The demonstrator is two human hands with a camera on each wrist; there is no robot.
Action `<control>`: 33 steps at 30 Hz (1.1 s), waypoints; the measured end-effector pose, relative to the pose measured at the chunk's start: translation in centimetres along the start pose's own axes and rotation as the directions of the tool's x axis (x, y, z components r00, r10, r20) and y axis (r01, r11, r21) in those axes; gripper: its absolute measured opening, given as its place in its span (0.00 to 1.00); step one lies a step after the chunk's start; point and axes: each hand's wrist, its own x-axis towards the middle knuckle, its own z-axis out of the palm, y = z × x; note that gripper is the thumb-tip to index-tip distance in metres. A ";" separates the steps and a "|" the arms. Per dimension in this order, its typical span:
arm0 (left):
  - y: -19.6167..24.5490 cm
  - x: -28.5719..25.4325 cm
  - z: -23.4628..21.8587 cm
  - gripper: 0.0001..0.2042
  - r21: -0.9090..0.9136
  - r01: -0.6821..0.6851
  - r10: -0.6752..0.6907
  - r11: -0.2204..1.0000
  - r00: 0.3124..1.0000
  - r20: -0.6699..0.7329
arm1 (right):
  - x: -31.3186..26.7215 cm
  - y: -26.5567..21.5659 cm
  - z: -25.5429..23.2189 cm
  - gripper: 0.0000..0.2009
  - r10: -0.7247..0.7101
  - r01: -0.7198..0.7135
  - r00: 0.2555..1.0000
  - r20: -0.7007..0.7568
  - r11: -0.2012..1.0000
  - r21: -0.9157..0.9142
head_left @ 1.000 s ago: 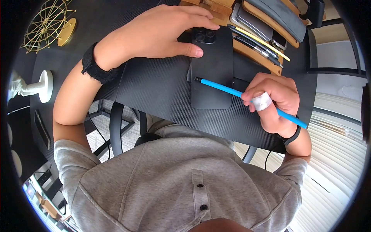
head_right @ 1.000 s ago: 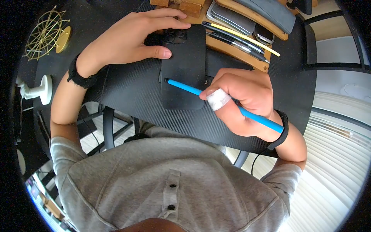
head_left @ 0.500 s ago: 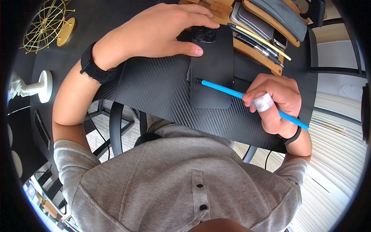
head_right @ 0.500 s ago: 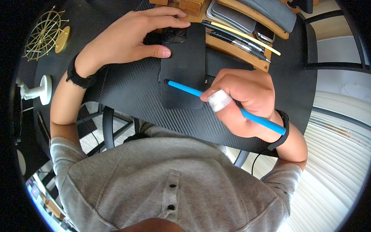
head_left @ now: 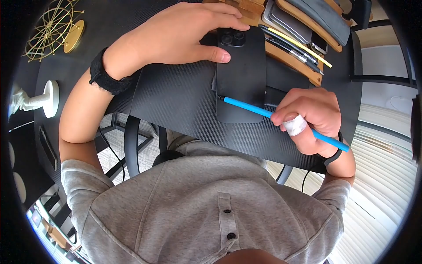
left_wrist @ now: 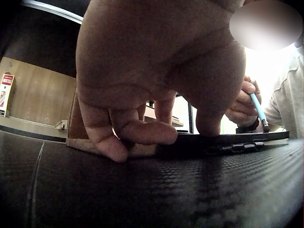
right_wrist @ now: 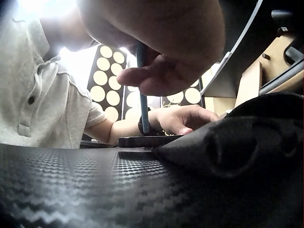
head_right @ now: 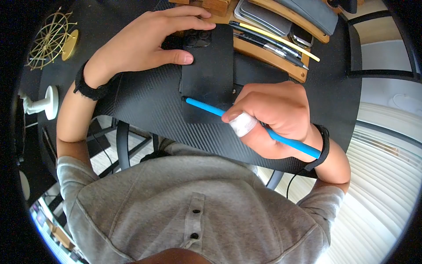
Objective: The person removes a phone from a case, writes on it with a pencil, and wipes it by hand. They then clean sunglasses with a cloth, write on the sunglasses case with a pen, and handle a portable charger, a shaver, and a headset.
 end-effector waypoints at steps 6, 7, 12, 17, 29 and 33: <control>0.0 0.0 0.1 0.30 0.018 -0.023 0.023 1.000 1.000 -0.020 | -0.5 0.2 -0.1 0.12 0.009 -0.011 0.997 -0.080 1.000 -0.025; -0.2 0.1 0.2 0.30 0.017 -0.022 0.023 1.000 1.000 -0.008 | -0.6 0.1 -0.6 0.09 0.015 -0.016 0.996 -0.087 1.000 -0.008; 0.3 0.0 -0.1 0.30 0.003 -0.017 0.018 1.000 1.000 -0.019 | -1.1 0.0 -1.3 0.08 0.062 -0.058 0.990 -0.124 0.998 0.036; 0.3 0.0 0.0 0.31 0.001 -0.017 0.017 1.000 1.000 -0.019 | -0.6 -0.3 -0.8 0.08 0.044 -0.043 0.988 -0.145 0.999 0.010; -0.5 0.5 0.3 0.30 0.014 -0.001 0.001 1.000 1.000 0.019 | -0.8 0.3 -0.7 0.07 0.011 -0.014 0.994 -0.105 1.000 -0.027; -0.4 0.4 0.3 0.30 0.016 0.004 -0.004 1.000 1.000 0.026 | -0.5 0.2 -0.3 0.07 0.004 -0.014 0.987 -0.160 0.998 -0.060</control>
